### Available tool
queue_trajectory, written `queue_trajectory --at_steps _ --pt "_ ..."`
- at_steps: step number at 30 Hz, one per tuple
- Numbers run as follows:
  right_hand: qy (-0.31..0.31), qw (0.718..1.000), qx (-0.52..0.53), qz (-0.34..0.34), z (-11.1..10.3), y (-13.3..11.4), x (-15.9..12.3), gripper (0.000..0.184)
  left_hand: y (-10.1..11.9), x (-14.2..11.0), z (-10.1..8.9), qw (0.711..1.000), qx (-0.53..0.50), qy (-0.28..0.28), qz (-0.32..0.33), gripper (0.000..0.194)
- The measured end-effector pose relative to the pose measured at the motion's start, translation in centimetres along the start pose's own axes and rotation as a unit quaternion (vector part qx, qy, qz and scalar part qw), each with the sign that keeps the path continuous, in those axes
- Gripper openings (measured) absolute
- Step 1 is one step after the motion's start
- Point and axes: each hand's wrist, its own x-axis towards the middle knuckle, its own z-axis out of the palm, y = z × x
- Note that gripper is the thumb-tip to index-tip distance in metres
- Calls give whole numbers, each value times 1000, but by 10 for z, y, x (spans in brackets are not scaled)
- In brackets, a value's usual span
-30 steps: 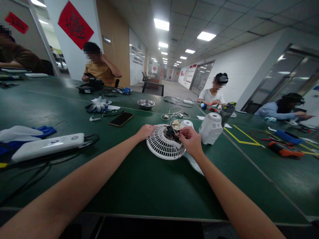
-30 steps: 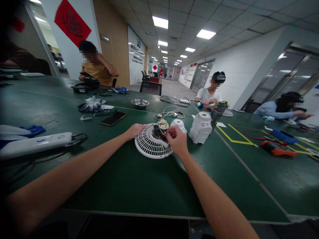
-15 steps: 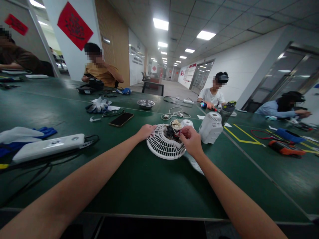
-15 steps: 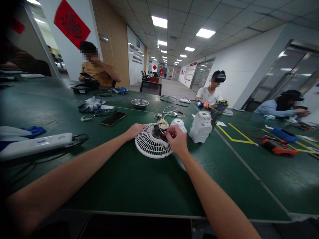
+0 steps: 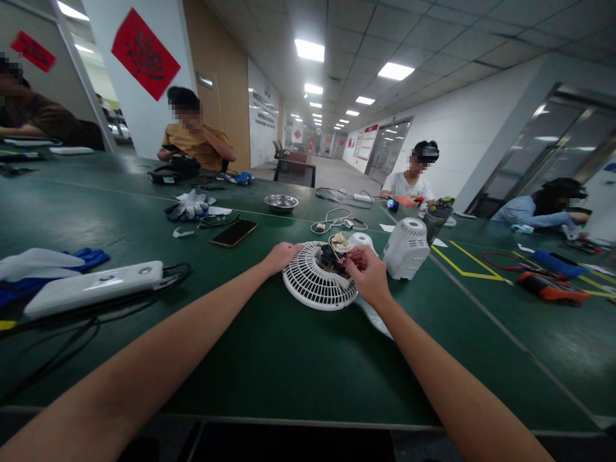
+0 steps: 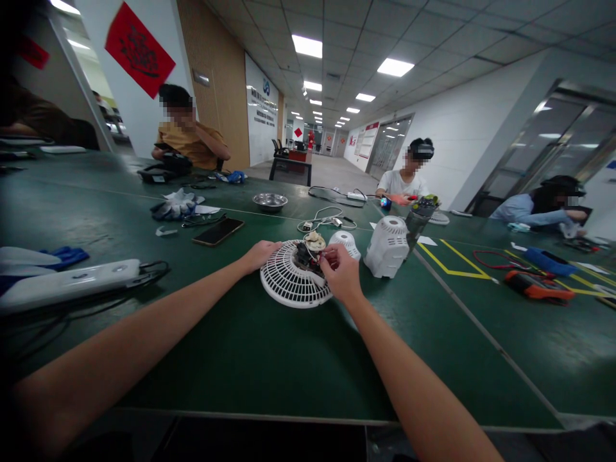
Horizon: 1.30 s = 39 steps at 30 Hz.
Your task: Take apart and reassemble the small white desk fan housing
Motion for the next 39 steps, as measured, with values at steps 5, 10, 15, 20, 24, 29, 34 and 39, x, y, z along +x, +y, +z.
queue_trajectory --at_steps 5,10,15,20,24,29,34,39 --pt "0 1000 2 3 0 0 0 17 7 -5 -1 1000 -8 15 -6 55" --pt "-7 1000 6 1 0 0 0 17 18 -12 -3 999 -24 11 -26 54" --pt "-7 1000 11 7 0 -1 0 16 21 -14 -3 999 -18 22 -26 53" --pt "-7 1000 9 5 0 -1 0 17 19 -14 -3 1000 -5 16 -12 53" --pt "-7 1000 12 5 0 0 0 18 17 -13 -3 1000 0 18 -14 53" --pt "-11 1000 15 6 0 -2 0 18 9 -8 -1 1000 1 7 -5 55" --pt "-8 1000 10 4 -1 -4 0 15 1 -2 1 1000 18 9 17 56" --pt "-12 1000 11 10 -1 -3 -1 17 2 -2 0 1000 2 4 6 57"
